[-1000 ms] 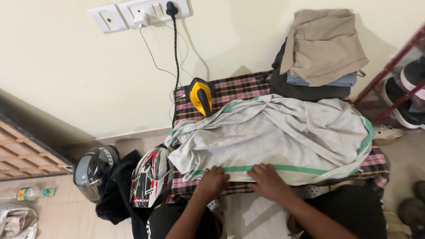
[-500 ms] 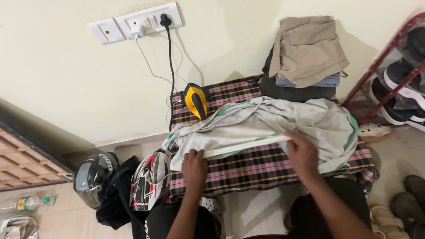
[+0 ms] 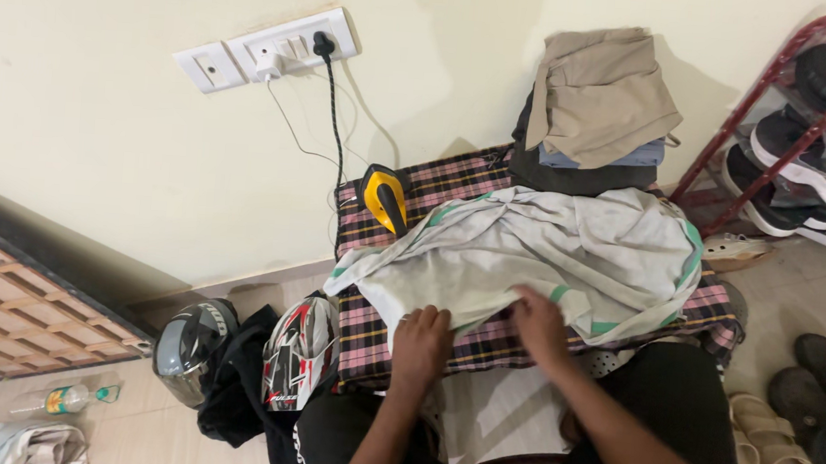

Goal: The person spreads a white towel with green stripes on a table, irons its surface with a yellow and black iron, and then folds the towel.

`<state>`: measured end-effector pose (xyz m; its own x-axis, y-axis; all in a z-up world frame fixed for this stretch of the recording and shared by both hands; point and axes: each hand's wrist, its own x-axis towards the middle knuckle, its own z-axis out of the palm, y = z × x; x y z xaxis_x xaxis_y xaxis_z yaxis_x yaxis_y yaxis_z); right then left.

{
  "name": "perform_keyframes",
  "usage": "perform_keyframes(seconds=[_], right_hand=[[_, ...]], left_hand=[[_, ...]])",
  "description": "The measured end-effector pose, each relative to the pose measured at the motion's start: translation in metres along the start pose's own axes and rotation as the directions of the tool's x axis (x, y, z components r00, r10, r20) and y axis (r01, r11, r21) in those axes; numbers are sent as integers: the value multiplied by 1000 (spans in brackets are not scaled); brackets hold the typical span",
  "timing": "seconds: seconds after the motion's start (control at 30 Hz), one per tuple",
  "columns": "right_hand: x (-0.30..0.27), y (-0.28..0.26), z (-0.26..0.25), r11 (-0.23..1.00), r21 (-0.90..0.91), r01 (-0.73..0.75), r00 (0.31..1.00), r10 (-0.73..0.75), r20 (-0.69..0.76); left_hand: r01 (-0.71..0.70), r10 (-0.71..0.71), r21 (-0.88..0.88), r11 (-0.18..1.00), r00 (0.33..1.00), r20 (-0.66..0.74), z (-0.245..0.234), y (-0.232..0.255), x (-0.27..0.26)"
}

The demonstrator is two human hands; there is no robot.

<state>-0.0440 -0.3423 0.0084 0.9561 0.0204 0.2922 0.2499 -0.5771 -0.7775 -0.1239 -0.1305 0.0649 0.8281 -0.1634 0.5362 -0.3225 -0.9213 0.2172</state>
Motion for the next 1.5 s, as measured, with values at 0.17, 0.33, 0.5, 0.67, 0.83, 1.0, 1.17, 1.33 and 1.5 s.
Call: perform_keyframes(seconds=[0.17, 0.33, 0.5, 0.67, 0.83, 1.0, 1.17, 1.33, 1.5], right_hand=[[23, -27, -46, 962, 114, 246, 941, -209, -266], [45, -68, -99, 929, 39, 369, 826, -308, -471], [70, -64, -147, 929, 26, 369, 708, -263, -656], [108, -18, -172, 784, 614, -96, 933, 286, -219], [158, 40, -149, 450, 720, -527, 811, 520, 269], [251, 25, -193, 559, 826, 73, 959, 187, -211], [211, -70, -267, 726, 271, 632, 668, -334, -665], [125, -68, -251, 911, -97, 401, 739, -384, -554], [64, -18, -194, 967, 5, 255, 931, -245, -269]], left_hand=[[178, -148, 215, 960, 978, -149, -8, -25, -5], [368, -277, 205, 907, 888, -367, -29, -44, 30], [480, -301, 191, 856, 763, -572, -49, -70, 56], [676, -787, -534, 508, 616, 30, 0, -133, 41], [729, -474, -501, -466, 272, 837, 53, -144, 76], [414, -246, -777, -474, 785, 568, -1, -103, 207], [68, -261, -900, -432, 945, 197, -115, -56, 279], [-11, -490, -895, -446, 840, 233, -106, -78, 247], [199, -531, -837, -510, 693, 488, -29, -118, 168]])
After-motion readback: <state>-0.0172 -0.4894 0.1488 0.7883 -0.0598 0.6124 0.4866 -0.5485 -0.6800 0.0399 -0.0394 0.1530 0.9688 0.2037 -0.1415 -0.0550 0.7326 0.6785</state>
